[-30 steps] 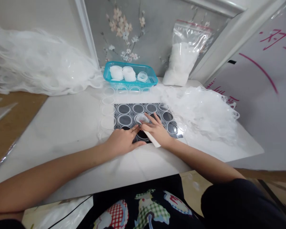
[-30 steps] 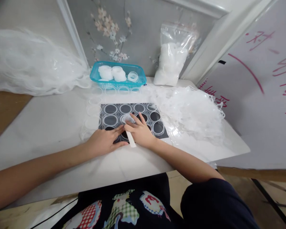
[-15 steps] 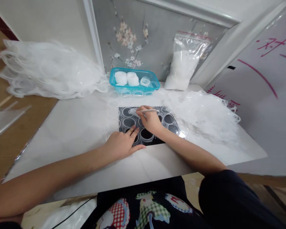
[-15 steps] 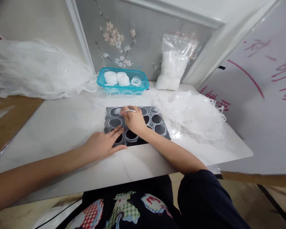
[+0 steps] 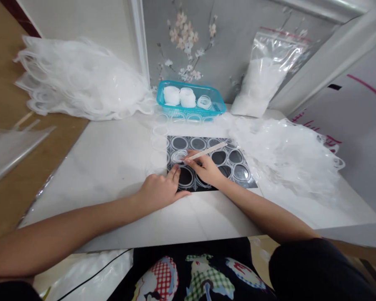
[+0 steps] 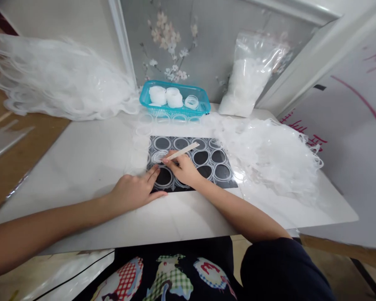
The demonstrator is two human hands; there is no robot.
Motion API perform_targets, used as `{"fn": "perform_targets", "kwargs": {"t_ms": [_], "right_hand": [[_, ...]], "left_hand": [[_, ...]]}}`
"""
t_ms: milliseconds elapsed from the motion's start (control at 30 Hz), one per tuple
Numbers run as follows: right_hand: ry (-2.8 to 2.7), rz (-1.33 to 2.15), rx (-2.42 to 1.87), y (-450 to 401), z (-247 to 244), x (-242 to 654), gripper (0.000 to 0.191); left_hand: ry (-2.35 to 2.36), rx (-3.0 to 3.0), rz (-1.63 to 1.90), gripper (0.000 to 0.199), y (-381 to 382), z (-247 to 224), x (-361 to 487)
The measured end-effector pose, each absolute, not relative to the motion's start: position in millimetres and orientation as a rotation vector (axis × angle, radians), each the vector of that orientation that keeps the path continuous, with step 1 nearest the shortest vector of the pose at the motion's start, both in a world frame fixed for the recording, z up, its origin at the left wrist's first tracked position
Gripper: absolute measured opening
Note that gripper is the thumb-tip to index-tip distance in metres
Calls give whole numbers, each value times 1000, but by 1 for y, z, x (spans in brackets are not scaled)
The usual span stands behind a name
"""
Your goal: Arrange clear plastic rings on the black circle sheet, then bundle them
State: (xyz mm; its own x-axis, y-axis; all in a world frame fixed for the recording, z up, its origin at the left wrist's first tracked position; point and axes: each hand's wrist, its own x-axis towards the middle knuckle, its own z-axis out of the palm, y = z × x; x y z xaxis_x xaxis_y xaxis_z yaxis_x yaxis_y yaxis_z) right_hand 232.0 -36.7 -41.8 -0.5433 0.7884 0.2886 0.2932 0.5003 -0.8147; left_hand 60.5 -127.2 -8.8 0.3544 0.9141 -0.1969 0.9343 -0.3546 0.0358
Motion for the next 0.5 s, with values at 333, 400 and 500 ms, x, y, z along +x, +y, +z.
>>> {"fn": "perform_targets", "kwargs": {"t_ms": [333, 400, 500], "right_hand": [[-2421, 556, -849, -54, -43, 234, 21], [-2535, 415, -830, -56, -41, 232, 19], [-2421, 441, -929, -30, -28, 227, 17]], "left_hand": [[1698, 2409, -205, 82, -129, -8, 61], [1695, 2404, -216, 84, -129, -5, 61], [1680, 2400, -182, 85, -128, 0, 61]]}}
